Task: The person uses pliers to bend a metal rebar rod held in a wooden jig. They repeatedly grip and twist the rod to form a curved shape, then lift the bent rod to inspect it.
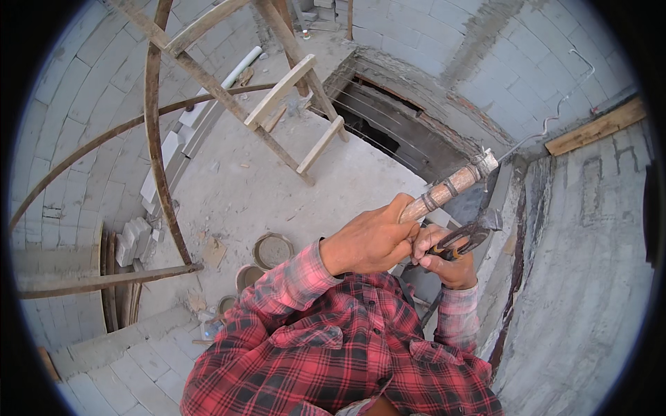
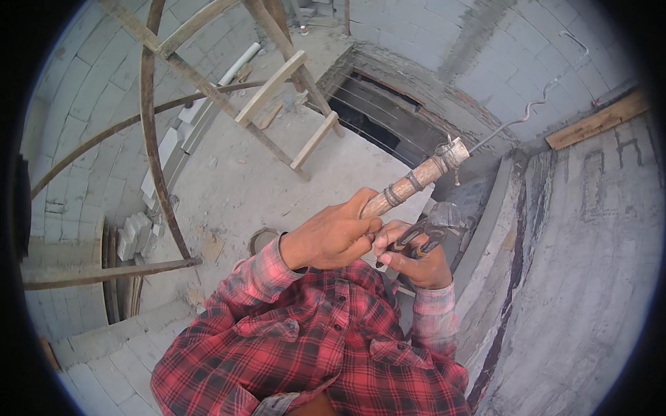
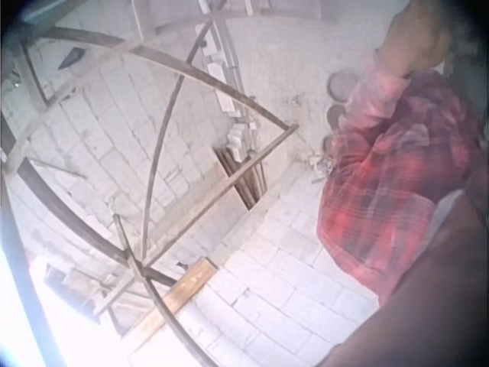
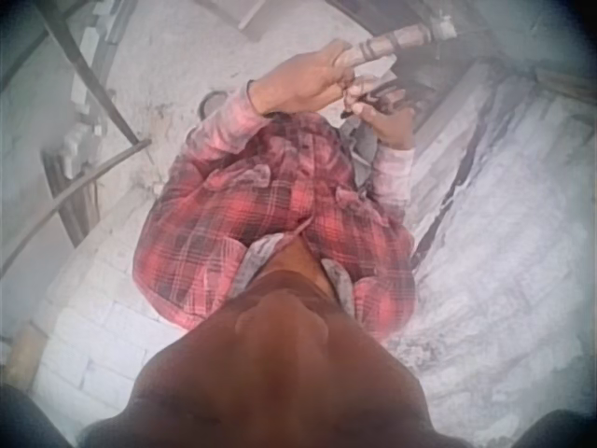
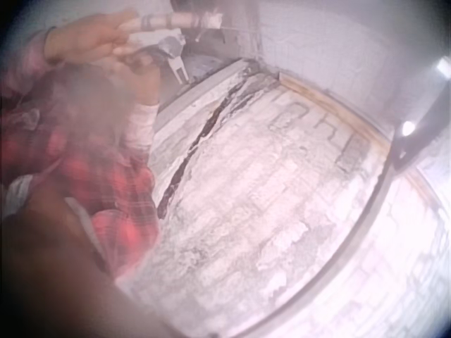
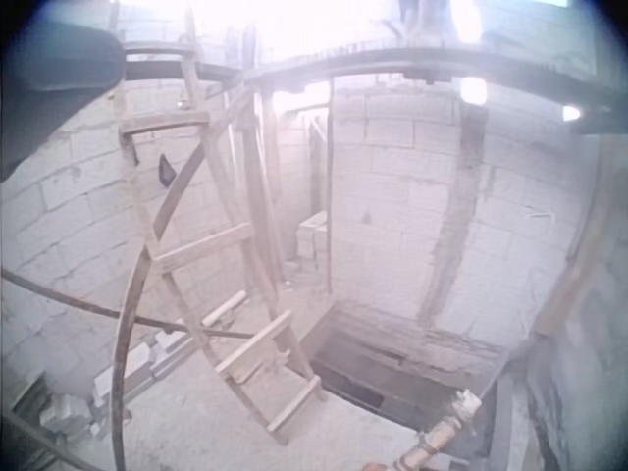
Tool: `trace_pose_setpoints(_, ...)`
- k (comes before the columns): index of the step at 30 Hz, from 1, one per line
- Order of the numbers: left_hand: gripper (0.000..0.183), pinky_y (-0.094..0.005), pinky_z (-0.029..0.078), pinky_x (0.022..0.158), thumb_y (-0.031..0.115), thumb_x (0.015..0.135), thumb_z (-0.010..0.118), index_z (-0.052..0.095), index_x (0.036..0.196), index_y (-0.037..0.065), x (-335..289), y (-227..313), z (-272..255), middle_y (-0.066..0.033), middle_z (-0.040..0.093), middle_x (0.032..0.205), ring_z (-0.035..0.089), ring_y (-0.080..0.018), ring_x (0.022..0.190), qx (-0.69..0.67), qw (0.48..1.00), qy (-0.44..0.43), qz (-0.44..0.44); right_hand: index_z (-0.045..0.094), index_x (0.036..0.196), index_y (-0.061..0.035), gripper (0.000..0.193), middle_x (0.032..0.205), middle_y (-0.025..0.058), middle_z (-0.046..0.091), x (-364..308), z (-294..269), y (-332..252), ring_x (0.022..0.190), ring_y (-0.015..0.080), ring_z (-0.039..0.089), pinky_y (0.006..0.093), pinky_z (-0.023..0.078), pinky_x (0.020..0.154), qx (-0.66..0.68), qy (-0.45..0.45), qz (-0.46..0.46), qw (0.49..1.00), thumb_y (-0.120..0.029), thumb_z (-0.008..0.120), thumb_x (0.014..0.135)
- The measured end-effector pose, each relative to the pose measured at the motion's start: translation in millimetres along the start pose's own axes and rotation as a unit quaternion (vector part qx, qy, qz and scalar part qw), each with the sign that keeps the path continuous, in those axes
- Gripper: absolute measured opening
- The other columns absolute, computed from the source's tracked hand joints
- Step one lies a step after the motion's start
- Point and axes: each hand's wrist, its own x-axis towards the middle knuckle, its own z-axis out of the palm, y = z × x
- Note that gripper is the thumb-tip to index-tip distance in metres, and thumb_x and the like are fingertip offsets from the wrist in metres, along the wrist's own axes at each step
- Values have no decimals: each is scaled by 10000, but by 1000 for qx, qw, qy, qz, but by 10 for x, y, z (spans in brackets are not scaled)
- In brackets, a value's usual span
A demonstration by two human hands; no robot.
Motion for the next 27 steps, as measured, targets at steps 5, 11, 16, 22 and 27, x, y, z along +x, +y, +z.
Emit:
trace_pose_setpoints(5, 116, -474, 494, 754, 141, 907, 534, 584, 954, 47, 59, 36, 35, -197, 459, 1156, 601, -382, 787, 34, 998, -43, -36, 608, 1035, -22, 165, 944, 75, 531, 72, -51, 61, 789, 197, 612, 354, 511, 707, 109, 79, -58, 989, -32, 695, 895)
trace_pose_setpoints(11, 180, -460, 472, 854, 197, 965, 512, 610, 1011, 52, 147, -97, 16, -207, 451, 1250, 573, -363, 937, -36, 997, -60, -17, 577, 1051, -37, 177, 1007, 58, 549, 141, -153, 8, 825, 147, 598, 317, 501, 753, 20, 131, -22, 991, -50, 684, 911)
trace_pose_setpoints(16, 306, -437, 484, 827, 276, 1011, 527, 632, 906, 8, 205, -132, 27, -208, 458, 1255, 583, -338, 900, -59, 998, -32, 20, 598, 1046, -32, 166, 1061, 28, 559, 116, -220, 0, 977, 123, 544, 288, 469, 829, -41, 147, -3, 988, -81, 687, 916)
trace_pose_setpoints(22, 348, -401, 483, 819, 263, 1032, 528, 636, 856, -17, 237, -178, 46, -194, 467, 1250, 574, -300, 906, -60, 997, -43, -22, 627, 1002, -4, 142, 1181, 105, 620, 140, -99, 53, 839, 114, 603, 265, 514, 719, -24, 178, -64, 982, -132, 668, 958)
trace_pose_setpoints(27, 371, -391, 475, 849, 265, 1050, 500, 630, 844, -15, 234, -170, 54, -194, 463, 1256, 558, -285, 957, -96, 993, -75, 10, 599, 1041, -1, 142, 1157, 204, 679, 171, -44, 56, 750, 143, 636, 280, 535, 698, 9, 178, -82, 981, -94, 668, 958)
